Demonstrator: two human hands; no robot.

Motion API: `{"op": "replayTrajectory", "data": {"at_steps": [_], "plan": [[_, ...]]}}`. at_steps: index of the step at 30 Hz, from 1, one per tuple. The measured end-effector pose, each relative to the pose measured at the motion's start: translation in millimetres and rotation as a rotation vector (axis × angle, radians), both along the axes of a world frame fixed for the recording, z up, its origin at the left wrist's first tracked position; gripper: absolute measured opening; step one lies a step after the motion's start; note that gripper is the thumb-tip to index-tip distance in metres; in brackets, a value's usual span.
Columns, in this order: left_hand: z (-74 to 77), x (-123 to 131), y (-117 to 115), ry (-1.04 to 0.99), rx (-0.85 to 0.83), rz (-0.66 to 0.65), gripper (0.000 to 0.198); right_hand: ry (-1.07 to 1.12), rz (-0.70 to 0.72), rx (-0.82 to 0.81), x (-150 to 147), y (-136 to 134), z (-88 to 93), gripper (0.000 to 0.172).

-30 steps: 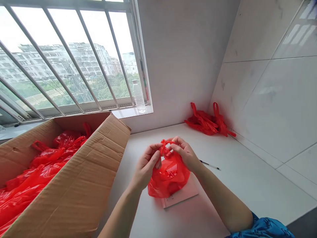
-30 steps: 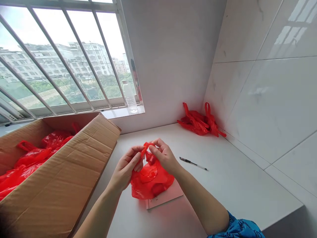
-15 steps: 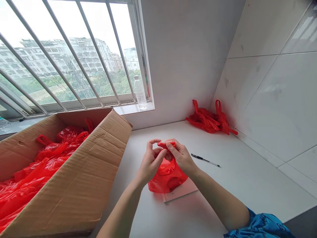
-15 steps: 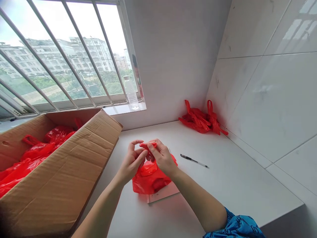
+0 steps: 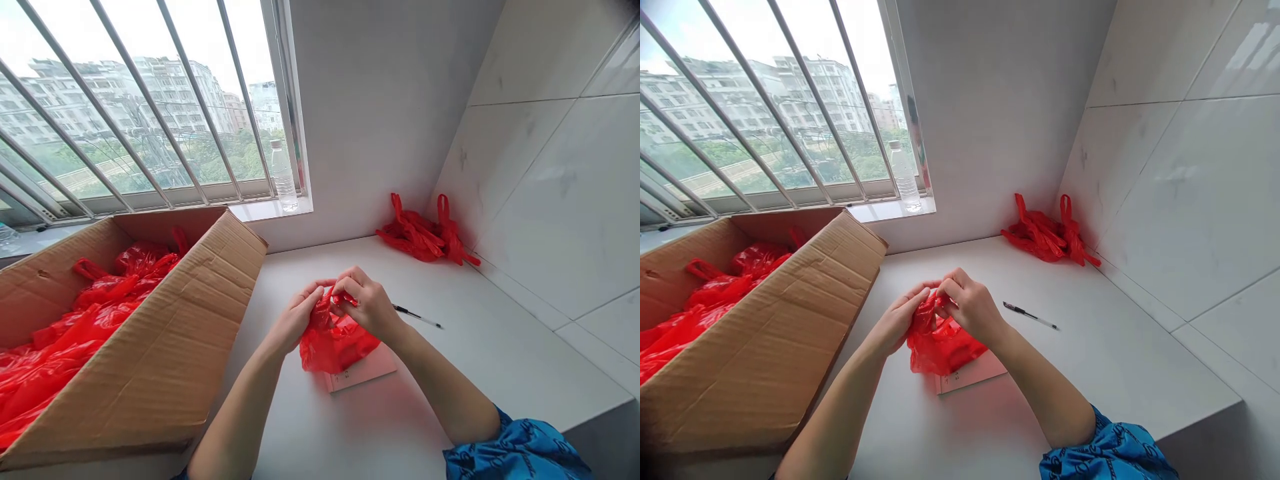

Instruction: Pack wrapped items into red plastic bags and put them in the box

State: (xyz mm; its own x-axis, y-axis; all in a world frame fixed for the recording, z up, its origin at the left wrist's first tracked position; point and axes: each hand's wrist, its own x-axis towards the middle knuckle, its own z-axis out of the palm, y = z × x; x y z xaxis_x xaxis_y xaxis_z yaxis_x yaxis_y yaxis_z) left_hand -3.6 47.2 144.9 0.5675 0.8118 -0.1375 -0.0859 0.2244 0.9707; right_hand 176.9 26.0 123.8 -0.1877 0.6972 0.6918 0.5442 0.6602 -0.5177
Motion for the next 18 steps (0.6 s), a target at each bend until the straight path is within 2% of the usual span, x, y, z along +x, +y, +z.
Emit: {"op": "replayTrajectory", "data": {"at_steps": [3, 6, 8, 11, 13, 15, 17, 18], "plan": [[-4.0, 0, 3, 0.085, 0.129, 0.036, 0.044, -0.018, 0.021, 0.024, 3, -1, 0.0, 0.01], [-14.6, -8, 14, 0.191, 0.368, 0.203, 0.038, 0.022, 0.133, -0.039, 22, -12, 4.1, 0.008], [-25.4, -17, 25, 0.304, 0.539, 0.341, 0.035, 0.053, 0.233, -0.178, 39, -24, 3.6, 0.008], [-43.9, -27, 40, 0.536, 0.72, 0.483, 0.03, 0.065, 0.372, -0.51, 67, -45, -6.6, 0.008], [-54.4, -29, 46, 0.636, 0.756, 0.508, 0.028, 0.05, 0.416, -0.689, 82, -55, -17.2, 0.012], [-61.0, -29, 46, 0.653, 0.75, 0.493, 0.031, 0.054, 0.423, -0.795, 95, -60, -27.5, 0.016], [-63.3, -28, 38, 0.649, 0.699, 0.448, 0.046, 0.08, 0.333, -0.81, 104, -60, -36.2, 0.027], [-63.2, -28, 31, 0.663, 0.673, 0.407, 0.057, 0.078, 0.25, -0.786, 106, -59, -40.4, 0.042]]}}
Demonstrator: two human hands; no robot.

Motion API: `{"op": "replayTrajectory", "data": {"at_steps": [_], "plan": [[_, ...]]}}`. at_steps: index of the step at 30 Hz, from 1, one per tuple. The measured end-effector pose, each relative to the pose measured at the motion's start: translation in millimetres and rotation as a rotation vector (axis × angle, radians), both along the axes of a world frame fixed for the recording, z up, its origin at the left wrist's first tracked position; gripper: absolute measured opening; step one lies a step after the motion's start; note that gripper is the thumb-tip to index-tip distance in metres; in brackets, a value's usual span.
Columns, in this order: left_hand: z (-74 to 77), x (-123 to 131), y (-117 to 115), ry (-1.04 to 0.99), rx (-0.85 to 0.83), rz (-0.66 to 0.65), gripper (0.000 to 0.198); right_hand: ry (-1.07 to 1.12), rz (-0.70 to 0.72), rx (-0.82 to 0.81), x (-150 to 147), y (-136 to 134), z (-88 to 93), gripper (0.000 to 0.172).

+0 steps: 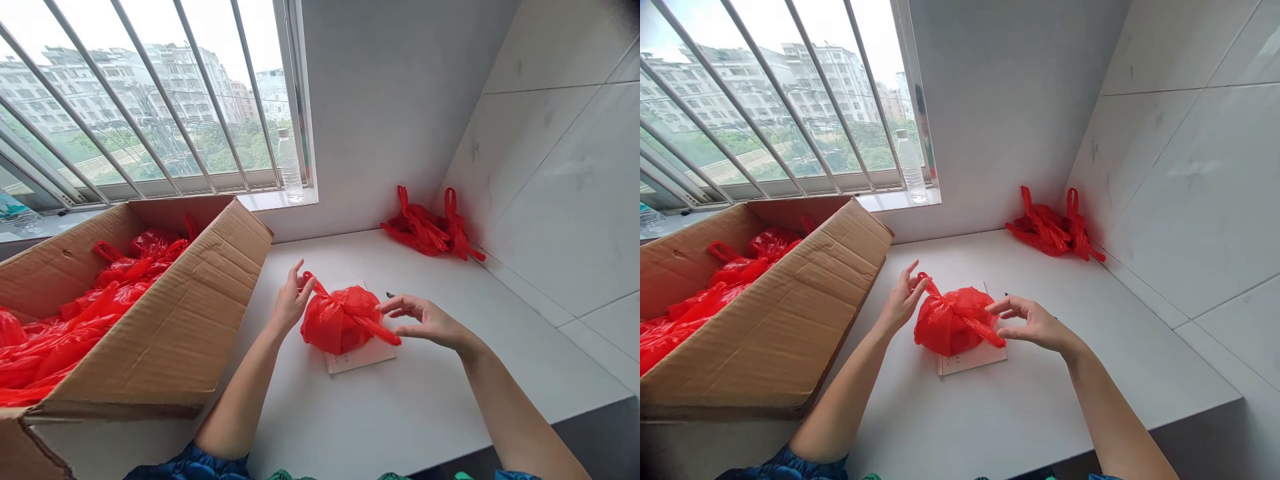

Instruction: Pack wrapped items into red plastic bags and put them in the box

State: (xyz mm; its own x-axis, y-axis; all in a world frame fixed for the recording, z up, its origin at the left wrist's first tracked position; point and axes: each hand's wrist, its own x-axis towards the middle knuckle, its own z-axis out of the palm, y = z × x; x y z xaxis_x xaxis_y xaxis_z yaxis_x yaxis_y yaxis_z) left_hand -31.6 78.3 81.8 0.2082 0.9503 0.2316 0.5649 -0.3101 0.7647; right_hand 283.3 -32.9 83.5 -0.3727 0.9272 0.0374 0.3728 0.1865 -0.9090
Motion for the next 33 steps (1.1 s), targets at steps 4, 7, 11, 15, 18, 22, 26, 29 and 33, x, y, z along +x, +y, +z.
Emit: {"op": "replayTrajectory", "data": {"at_steps": [4, 7, 11, 15, 18, 22, 26, 29, 33], "plan": [[0.3, 7, -35, 0.231, -0.004, -0.207, 0.081, -0.266, -0.127, 0.254, -19, 12, -19.6, 0.095], [-8.9, 20, -52, 0.426, 0.185, -0.337, 0.076, -0.427, 0.004, 0.455, -52, 25, -39.2, 0.101], [-34.2, 31, -52, 0.621, 0.25, -0.304, 0.066, -0.603, -0.029, 0.497, -81, 38, -64.3, 0.084], [-55.7, 28, -47, 0.699, 0.28, -0.275, 0.064, -0.658, -0.064, 0.544, -81, 42, -78.9, 0.078], [-62.7, 27, -47, 0.704, 0.305, -0.271, 0.063, -0.656, -0.07, 0.574, -79, 42, -83.8, 0.076], [-66.7, 27, -48, 0.686, 0.256, -0.291, 0.062, -0.66, -0.057, 0.569, -81, 41, -90.3, 0.077], [-73.2, 26, -50, 0.63, 0.239, -0.302, 0.062, -0.661, -0.049, 0.538, -84, 39, -97.9, 0.075], [-72.8, 25, -52, 0.573, 0.221, -0.291, 0.057, -0.61, -0.028, 0.538, -82, 36, -95.3, 0.069], [-43.9, 22, -65, 0.466, 0.193, -0.312, 0.035, -0.408, 0.045, 0.586, -79, 28, -65.0, 0.035]]}}
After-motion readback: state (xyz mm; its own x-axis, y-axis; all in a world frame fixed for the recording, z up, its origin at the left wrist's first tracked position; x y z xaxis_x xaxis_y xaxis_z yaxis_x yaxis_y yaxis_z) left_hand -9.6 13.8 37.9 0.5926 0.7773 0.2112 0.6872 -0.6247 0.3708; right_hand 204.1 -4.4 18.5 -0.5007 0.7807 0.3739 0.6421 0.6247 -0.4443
